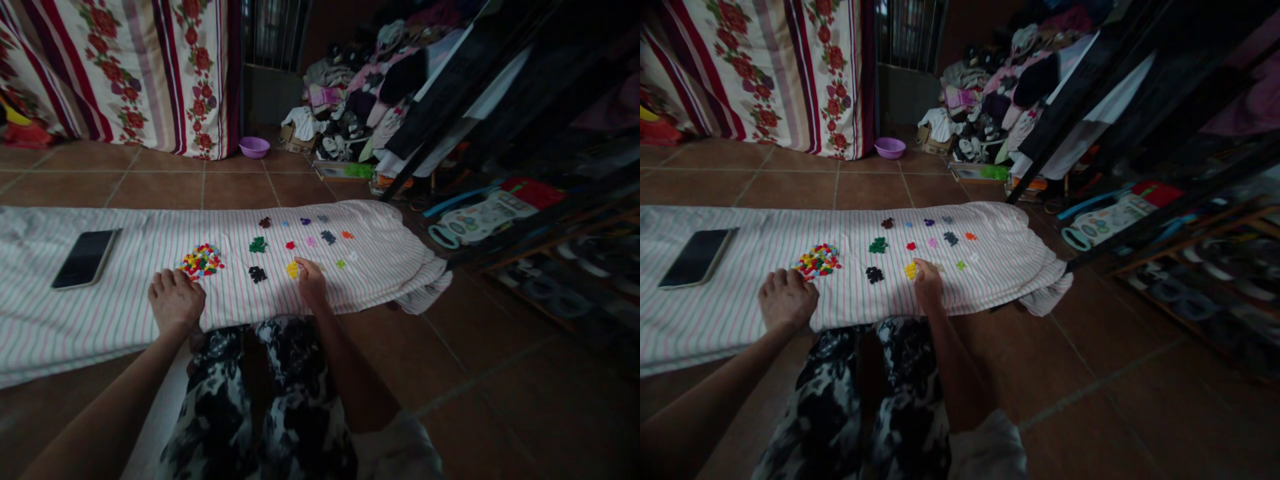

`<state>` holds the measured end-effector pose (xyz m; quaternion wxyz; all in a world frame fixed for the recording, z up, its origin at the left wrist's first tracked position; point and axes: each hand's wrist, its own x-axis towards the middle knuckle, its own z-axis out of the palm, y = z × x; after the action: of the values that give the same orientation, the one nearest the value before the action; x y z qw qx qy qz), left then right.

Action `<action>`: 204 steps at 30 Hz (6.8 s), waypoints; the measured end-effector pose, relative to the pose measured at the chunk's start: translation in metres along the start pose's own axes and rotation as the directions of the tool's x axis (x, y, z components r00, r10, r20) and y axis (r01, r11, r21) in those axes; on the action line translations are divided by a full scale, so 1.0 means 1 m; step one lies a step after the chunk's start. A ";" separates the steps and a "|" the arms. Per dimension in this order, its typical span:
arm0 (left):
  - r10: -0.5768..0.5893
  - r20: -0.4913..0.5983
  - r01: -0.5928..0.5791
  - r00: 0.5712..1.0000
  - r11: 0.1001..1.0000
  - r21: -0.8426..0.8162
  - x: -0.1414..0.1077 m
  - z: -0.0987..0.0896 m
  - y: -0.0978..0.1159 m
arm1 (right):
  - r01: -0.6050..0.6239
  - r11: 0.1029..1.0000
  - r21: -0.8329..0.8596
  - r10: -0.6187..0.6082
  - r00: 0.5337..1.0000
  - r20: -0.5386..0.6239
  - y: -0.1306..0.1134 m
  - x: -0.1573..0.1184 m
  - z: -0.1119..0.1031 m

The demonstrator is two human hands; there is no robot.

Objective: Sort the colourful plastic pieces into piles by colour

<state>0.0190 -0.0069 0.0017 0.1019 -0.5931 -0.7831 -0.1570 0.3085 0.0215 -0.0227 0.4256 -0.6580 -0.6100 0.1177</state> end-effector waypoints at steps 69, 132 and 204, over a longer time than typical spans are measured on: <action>-0.013 -0.013 0.013 1.000 1.000 -0.011 0.003 0.008 -0.001 | 0.485 0.872 -0.073 -0.395 0.783 0.480 -0.127 0.014 0.104; -0.006 -0.024 0.005 1.000 0.999 -0.050 0.002 0.005 -0.002 | 0.209 0.976 -0.053 -0.206 0.977 0.063 0.002 0.006 -0.009; -0.016 -0.054 0.012 0.998 0.997 -0.073 0.003 0.010 -0.002 | 0.508 0.861 0.005 -0.436 0.732 0.523 -0.136 -0.002 0.120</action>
<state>0.0167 -0.0005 -0.0068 0.1005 -0.5865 -0.7778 -0.2024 0.1311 0.0549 -0.0008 0.2190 -0.4540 -0.8535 0.1319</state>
